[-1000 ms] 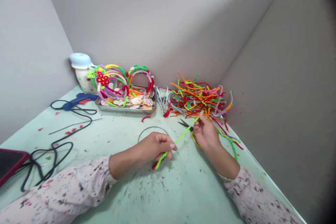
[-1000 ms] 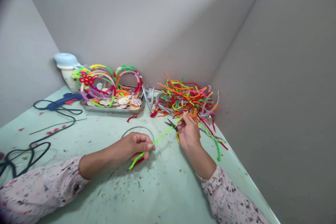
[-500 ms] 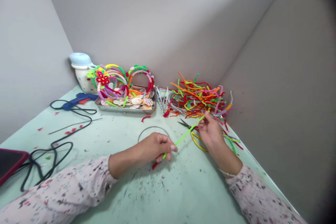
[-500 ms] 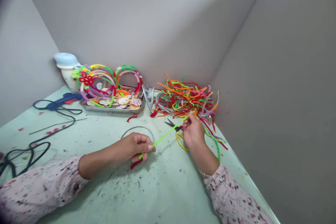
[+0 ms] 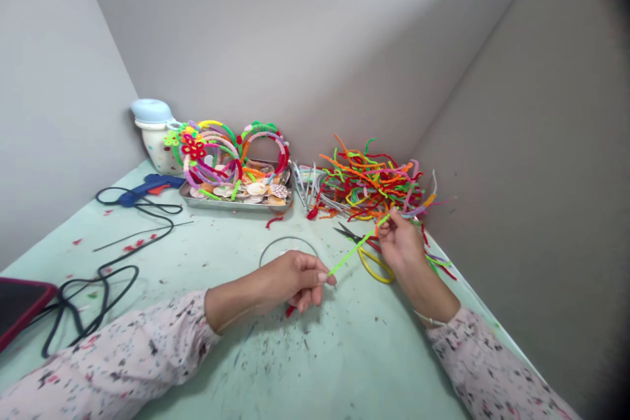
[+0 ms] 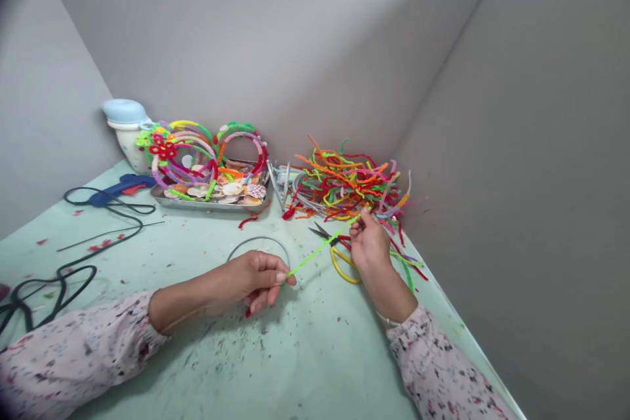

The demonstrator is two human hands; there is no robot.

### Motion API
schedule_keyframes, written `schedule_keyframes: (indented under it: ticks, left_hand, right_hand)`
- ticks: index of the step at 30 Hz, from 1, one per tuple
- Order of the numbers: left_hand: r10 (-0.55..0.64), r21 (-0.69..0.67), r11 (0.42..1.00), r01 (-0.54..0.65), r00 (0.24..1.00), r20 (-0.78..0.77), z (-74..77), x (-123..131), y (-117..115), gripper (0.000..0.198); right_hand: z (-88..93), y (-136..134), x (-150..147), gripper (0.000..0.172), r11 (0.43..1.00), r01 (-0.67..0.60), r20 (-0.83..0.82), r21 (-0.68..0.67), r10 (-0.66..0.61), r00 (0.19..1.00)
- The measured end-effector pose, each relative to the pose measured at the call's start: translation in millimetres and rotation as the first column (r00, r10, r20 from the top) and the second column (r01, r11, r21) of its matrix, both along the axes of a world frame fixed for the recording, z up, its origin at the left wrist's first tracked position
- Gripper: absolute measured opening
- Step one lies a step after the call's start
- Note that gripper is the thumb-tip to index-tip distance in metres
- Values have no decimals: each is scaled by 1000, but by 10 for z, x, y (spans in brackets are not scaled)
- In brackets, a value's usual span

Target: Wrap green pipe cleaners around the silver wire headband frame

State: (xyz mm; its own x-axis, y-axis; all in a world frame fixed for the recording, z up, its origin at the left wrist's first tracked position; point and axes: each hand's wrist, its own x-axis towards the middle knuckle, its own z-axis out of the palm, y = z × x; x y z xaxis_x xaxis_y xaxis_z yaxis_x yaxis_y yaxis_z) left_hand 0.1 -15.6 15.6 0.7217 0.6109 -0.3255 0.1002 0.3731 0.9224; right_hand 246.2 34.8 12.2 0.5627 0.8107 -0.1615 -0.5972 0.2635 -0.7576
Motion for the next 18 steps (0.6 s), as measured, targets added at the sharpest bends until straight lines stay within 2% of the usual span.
schedule_keyframes:
  ticks: [7, 13, 18]
  left_hand:
    - [26, -46, 999, -22, 996, 80, -62, -37, -2, 20]
    - [-64, -25, 998, 66, 997, 50, -27, -16, 3, 14]
    - [27, 25, 999, -27, 999, 37, -31, -13, 31, 18]
  right_hand:
    - [-10, 4, 44, 16, 999, -31, 36, 11, 31, 999]
    - [-7, 11, 53, 16, 1000, -11, 34, 2, 11, 999]
    - [-1, 19, 87, 14, 1000, -19, 24, 0, 19, 1000]
